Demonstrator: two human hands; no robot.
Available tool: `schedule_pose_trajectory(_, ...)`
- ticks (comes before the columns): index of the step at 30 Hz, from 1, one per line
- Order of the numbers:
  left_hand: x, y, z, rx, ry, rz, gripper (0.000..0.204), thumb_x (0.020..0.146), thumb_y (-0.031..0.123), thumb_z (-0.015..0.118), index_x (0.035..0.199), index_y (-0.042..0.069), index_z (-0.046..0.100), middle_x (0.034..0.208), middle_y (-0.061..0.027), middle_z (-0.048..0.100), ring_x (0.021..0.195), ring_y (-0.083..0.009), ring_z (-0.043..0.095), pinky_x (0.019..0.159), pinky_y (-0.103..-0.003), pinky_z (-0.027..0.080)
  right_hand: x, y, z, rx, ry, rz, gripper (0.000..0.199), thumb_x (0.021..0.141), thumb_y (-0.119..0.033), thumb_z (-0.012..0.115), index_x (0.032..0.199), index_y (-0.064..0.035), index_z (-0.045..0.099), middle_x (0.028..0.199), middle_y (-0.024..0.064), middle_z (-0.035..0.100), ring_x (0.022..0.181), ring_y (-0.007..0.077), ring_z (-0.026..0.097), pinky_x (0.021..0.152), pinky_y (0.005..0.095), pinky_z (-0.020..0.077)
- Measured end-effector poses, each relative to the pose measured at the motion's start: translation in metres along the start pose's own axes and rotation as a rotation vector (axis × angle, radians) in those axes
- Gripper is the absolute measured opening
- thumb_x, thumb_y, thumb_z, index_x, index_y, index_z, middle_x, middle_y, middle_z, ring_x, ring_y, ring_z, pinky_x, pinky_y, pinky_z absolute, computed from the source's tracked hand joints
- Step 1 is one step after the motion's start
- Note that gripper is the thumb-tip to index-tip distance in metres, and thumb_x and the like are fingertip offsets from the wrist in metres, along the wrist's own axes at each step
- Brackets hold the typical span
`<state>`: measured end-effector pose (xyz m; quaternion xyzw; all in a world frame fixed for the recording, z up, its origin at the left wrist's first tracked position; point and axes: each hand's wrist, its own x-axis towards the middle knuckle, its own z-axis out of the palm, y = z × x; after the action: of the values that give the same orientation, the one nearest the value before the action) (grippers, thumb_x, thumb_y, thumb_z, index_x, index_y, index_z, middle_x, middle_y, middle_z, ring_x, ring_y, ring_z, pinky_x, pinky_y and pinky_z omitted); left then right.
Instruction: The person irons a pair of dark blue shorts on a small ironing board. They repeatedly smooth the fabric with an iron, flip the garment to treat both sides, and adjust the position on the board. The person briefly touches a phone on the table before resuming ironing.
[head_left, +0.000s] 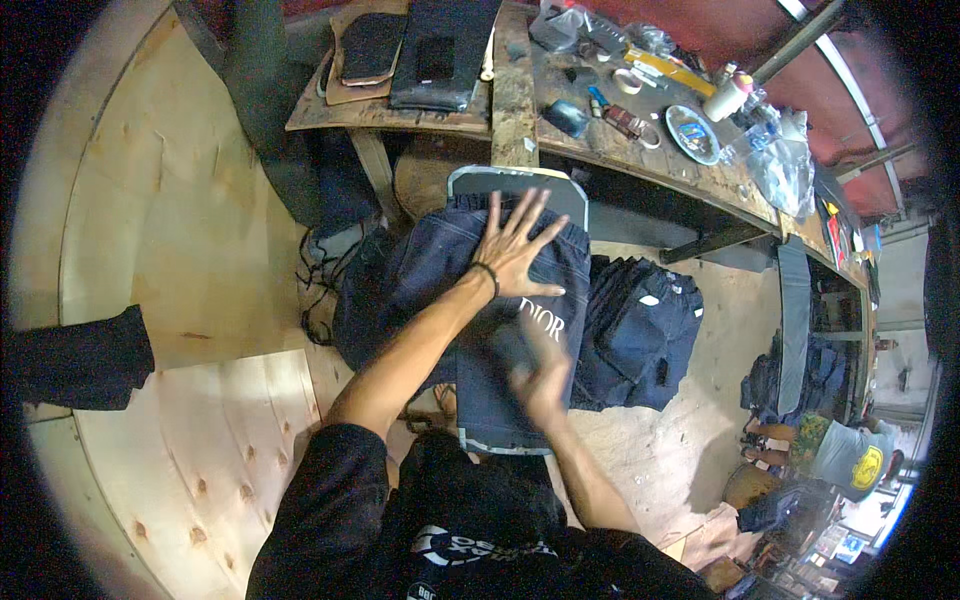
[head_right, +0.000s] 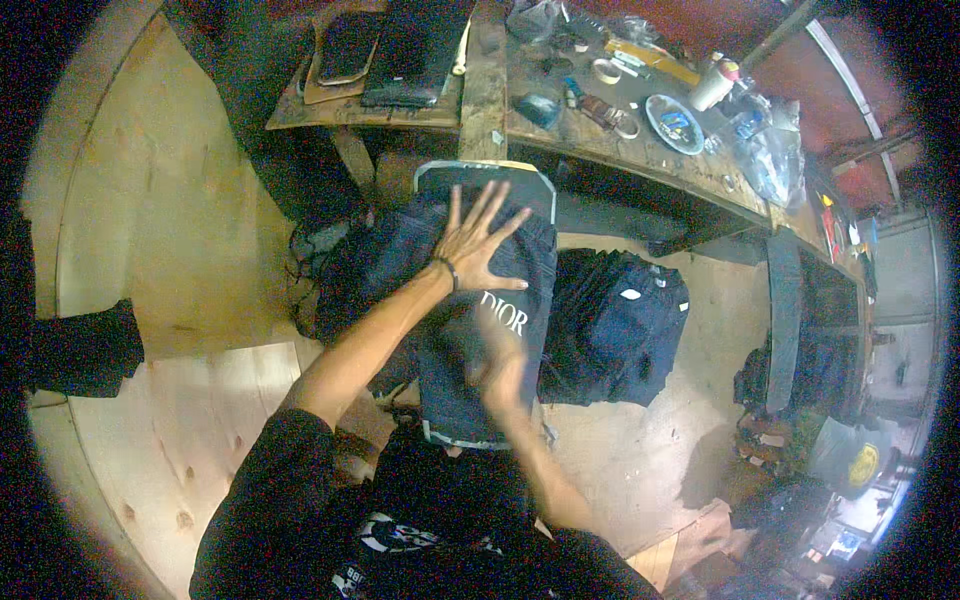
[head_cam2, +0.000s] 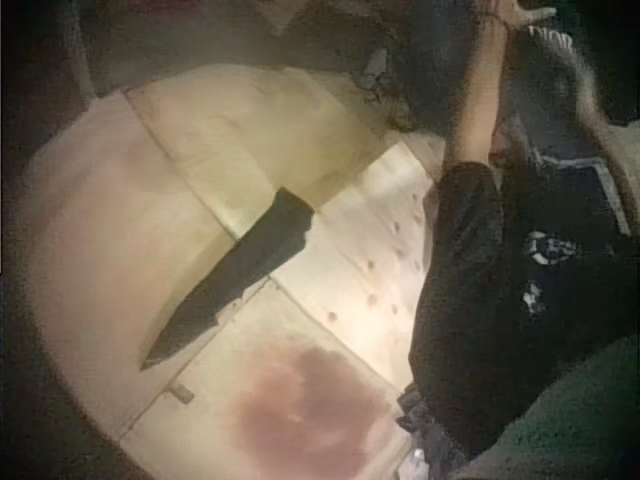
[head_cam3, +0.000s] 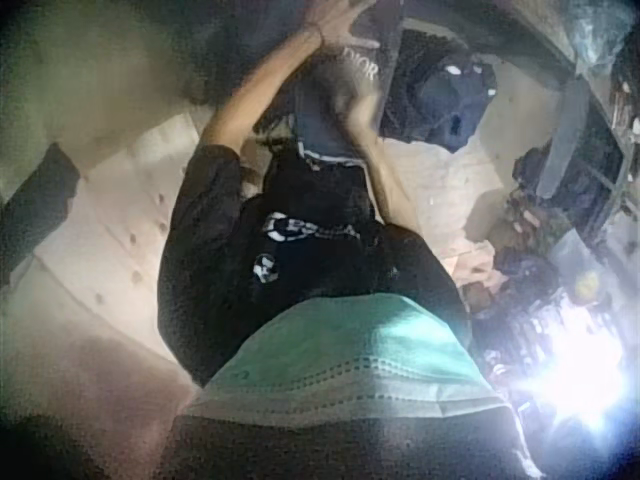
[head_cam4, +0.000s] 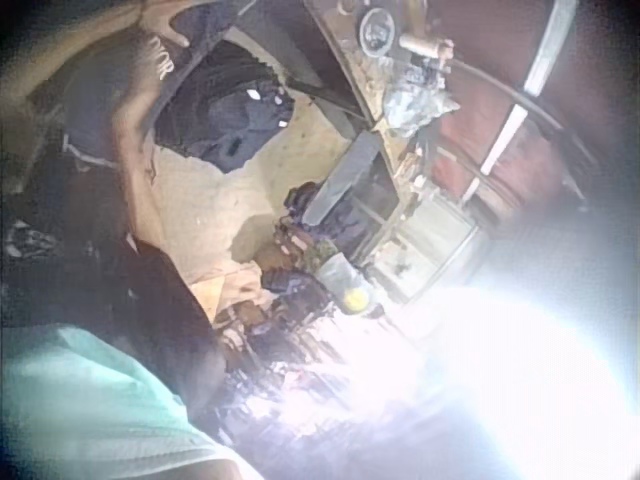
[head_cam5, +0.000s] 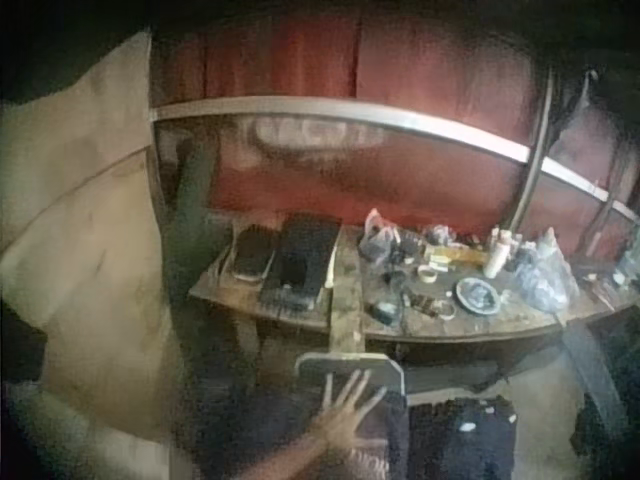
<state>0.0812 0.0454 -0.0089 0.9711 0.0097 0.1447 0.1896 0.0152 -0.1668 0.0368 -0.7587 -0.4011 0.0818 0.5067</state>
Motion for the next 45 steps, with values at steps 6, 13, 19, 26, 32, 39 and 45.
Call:
schedule_pose_trajectory(6,0.033,-0.010,-0.007,0.086,-0.208,0.093,0.132,0.060,0.097,0.066,0.168,0.028,0.031,0.177,-0.0203,0.005,0.164,-0.0408,0.001,0.119,-0.082,-0.007,-0.006,-0.003,0.031,0.133,-0.518,-0.046,0.077,0.066,0.001,0.073,0.142,-0.0034,0.063,0.149,0.0207,0.061,0.138,0.0403,0.057,0.119,0.0502,0.0422)
schedule_pose_trajectory(13,0.030,-0.009,-0.002,0.027,-0.239,0.018,0.131,0.058,0.096,0.067,0.166,0.031,0.035,0.178,-0.0194,0.004,0.164,-0.0403,0.001,0.119,-0.082,-0.005,0.015,0.004,0.033,0.159,-0.748,-0.090,0.070,0.069,-0.005,0.073,0.139,-0.0030,0.067,0.147,0.0206,0.063,0.138,0.0400,0.057,0.118,0.0491,0.0427)
schedule_pose_trajectory(19,0.030,-0.008,-0.005,0.043,-0.186,-0.011,0.125,0.058,0.094,0.070,0.164,0.033,0.041,0.177,-0.0190,0.007,0.164,-0.0393,0.004,0.120,-0.082,-0.005,-0.015,-0.004,0.018,0.165,-0.677,-0.016,0.062,0.077,-0.017,0.078,0.137,-0.0035,0.068,0.144,0.0182,0.066,0.137,0.0368,0.058,0.117,0.0504,0.0420)
schedule_pose_trajectory(26,0.030,-0.002,-0.010,0.090,-0.198,-0.059,0.127,0.058,0.094,0.071,0.165,0.034,0.039,0.177,-0.0194,0.008,0.164,-0.0387,0.003,0.119,-0.082,-0.005,-0.061,0.018,0.021,0.290,-0.754,0.242,0.059,0.080,-0.009,0.078,0.139,-0.0047,0.066,0.143,0.0182,0.066,0.136,0.0375,0.059,0.117,0.0497,0.0433)
schedule_pose_trajectory(32,0.030,0.000,-0.009,0.148,-0.203,-0.075,0.125,0.059,0.095,0.070,0.165,0.036,0.037,0.177,-0.0200,0.011,0.164,-0.0397,0.005,0.119,-0.082,-0.005,-0.059,0.016,0.000,0.371,-0.759,0.063,0.064,0.078,-0.022,0.077,0.140,-0.0057,0.067,0.147,0.0195,0.063,0.141,0.0382,0.054,0.120,0.0519,0.0389)
schedule_pose_trajectory(39,0.030,0.001,-0.007,0.219,-0.221,-0.091,0.127,0.057,0.097,0.069,0.166,0.039,0.033,0.177,-0.0197,0.012,0.163,-0.0404,0.007,0.119,-0.083,-0.003,-0.053,0.019,-0.017,0.389,-0.762,0.007,0.068,0.071,-0.006,0.073,0.139,-0.0068,0.068,0.147,0.0190,0.064,0.140,0.0399,0.055,0.119,0.0499,0.0398)
schedule_pose_trajectory(45,0.028,0.004,-0.005,0.243,-0.189,-0.083,0.127,0.058,0.095,0.070,0.166,0.040,0.032,0.176,-0.0198,0.013,0.163,-0.0401,0.008,0.119,-0.083,-0.003,-0.053,0.022,-0.040,0.469,-0.979,0.105,0.054,0.083,-0.019,0.083,0.135,-0.0091,0.071,0.142,0.0176,0.067,0.137,0.0347,0.060,0.120,0.0476,0.0412)
